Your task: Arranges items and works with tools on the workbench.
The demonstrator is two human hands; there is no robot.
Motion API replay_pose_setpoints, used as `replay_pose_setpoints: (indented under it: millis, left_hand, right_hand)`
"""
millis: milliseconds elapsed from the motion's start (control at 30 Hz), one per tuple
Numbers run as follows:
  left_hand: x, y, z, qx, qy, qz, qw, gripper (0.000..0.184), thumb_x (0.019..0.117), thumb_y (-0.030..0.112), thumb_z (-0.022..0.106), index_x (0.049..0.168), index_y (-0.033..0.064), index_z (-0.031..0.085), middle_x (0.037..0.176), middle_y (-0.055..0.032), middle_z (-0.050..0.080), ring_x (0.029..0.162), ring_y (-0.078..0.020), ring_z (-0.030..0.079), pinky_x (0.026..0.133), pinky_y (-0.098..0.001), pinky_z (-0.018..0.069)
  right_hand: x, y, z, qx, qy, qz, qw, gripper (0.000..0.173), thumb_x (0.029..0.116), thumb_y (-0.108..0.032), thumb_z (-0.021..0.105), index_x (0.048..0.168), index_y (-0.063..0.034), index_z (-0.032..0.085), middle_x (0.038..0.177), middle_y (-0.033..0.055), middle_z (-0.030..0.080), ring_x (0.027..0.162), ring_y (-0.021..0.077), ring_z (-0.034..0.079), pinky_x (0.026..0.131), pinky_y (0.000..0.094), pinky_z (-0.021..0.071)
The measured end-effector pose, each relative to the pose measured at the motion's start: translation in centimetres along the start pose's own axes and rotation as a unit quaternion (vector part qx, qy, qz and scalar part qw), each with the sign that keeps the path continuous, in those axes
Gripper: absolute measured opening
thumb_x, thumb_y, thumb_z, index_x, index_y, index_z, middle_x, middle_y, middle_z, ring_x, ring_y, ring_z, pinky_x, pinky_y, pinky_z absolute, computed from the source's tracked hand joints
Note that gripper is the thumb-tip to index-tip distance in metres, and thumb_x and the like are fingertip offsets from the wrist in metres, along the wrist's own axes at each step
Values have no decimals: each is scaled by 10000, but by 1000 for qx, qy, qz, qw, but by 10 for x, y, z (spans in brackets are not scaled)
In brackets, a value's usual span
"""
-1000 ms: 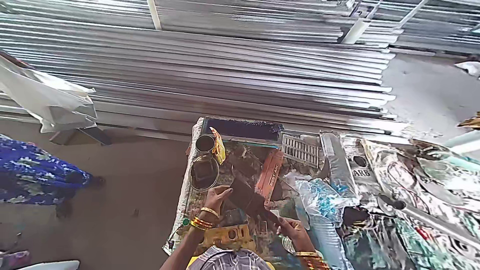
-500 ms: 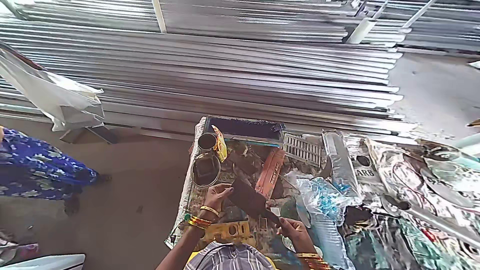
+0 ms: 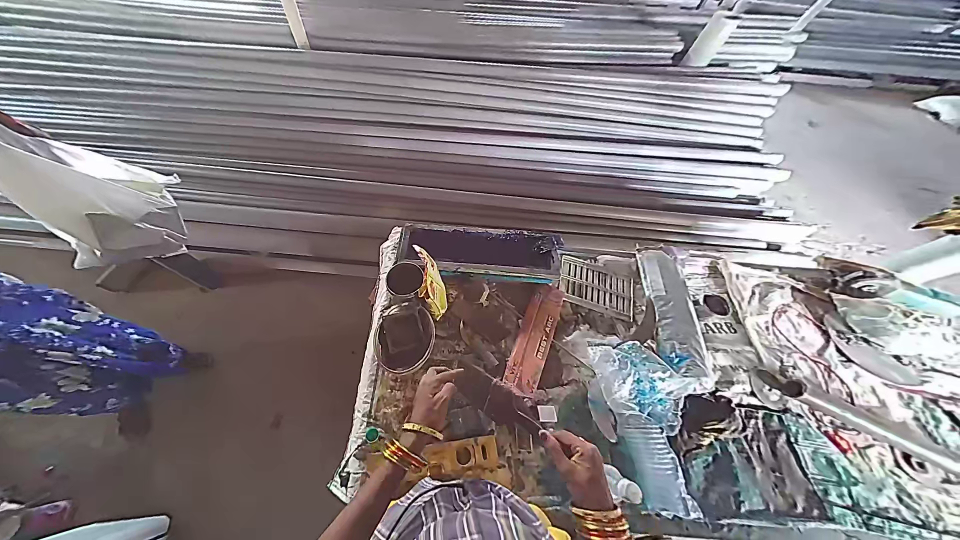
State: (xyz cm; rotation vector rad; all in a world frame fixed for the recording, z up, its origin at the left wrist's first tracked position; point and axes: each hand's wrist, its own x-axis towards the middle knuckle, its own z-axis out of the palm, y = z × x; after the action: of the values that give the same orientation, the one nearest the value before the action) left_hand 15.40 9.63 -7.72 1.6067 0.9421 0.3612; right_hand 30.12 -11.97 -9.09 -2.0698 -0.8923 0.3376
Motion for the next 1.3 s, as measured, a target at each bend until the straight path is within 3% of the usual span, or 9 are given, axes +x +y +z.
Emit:
replay_pose_setpoints:
  millis: [67, 167, 333, 767, 900, 967, 1100, 1167, 1300]
  left_hand:
    - [0, 0, 3, -40, 10, -5, 999, 384, 977, 4, 442, 1318, -95, 588, 1320, -281, 593, 1235, -319, 567, 1066, -423, 429]
    - [4, -5, 3, -102, 61, -29, 993, 421, 1006, 40, 438, 1402, -92, 492, 1332, -261, 586, 1207, -261, 579, 1040, -375, 447]
    - [1, -6, -12, -235, 68, -38, 969, 217, 1010, -3, 512, 1146, -91, 657, 1030, -72, 709, 879, -13, 632, 814, -194, 506]
    - [-1, -15, -16, -203, 83, 114, 969, 200, 919, 10, 623, 1064, -87, 720, 1055, -103, 749, 975, -15, 684, 906, -192, 537]
    - [5, -30, -21, -105, 81, 113, 985, 315, 956, 109, 570, 1175, -78, 698, 1315, -226, 649, 1279, -247, 596, 1097, -374, 453]
    - [2, -39, -27, -88, 94, 87, 988, 389, 959, 121, 555, 1274, -92, 637, 1413, -259, 573, 1349, -293, 538, 1137, -403, 411]
    - [-16, -55, -46, -120, 161, 6, 980, 347, 1011, 39, 511, 1298, -143, 579, 1308, -258, 630, 1189, -184, 625, 1042, -302, 467]
    - [-26, -64, -57, -129, 188, -51, 972, 309, 1029, 35, 496, 1274, -122, 602, 1268, -225, 648, 1114, -134, 627, 978, -281, 478]
    - [-46, -90, -71, -135, 216, -131, 958, 299, 1052, 62, 484, 1274, -99, 603, 1269, -206, 637, 1061, -143, 612, 917, -305, 483]
  right_hand:
    - [-4, 1, 7, -33, 11, -48, 998, 300, 903, -190, 617, 845, 62, 768, 759, 191, 733, 670, 275, 705, 666, 456, 554]
    - [-9, 1, 15, -47, 54, -102, 992, 324, 891, -237, 613, 818, 30, 780, 717, 158, 723, 638, 261, 680, 645, 400, 548]
    - [-11, -3, 11, -81, 117, -202, 969, 393, 911, -343, 631, 826, 12, 777, 723, 140, 706, 706, 209, 672, 710, 282, 545]
    - [-14, -16, 3, -165, 191, -286, 925, 395, 1007, -368, 581, 883, -16, 710, 770, 144, 628, 835, 210, 615, 822, 213, 484]
    - [-14, -24, -4, -121, 75, -134, 981, 375, 939, -273, 598, 855, 49, 770, 735, 160, 733, 655, 240, 710, 649, 377, 574]
    - [-10, -21, -10, -5, -12, 59, 998, 241, 958, -131, 629, 833, 48, 731, 664, 62, 656, 570, 100, 594, 591, 287, 512]
    - [1, -5, 3, 268, 21, 319, 909, 396, 1064, -57, 495, 673, -68, 557, 471, -69, 444, 390, 22, 426, 433, 192, 422]
    - [10, -4, 12, 354, 49, 335, 872, 404, 1098, -100, 412, 736, -73, 589, 495, -68, 513, 399, 16, 471, 421, 182, 433]
    - [29, 32, 47, 160, -7, 357, 920, 329, 1094, -156, 498, 912, 64, 662, 646, 45, 546, 540, 89, 490, 558, 265, 451]
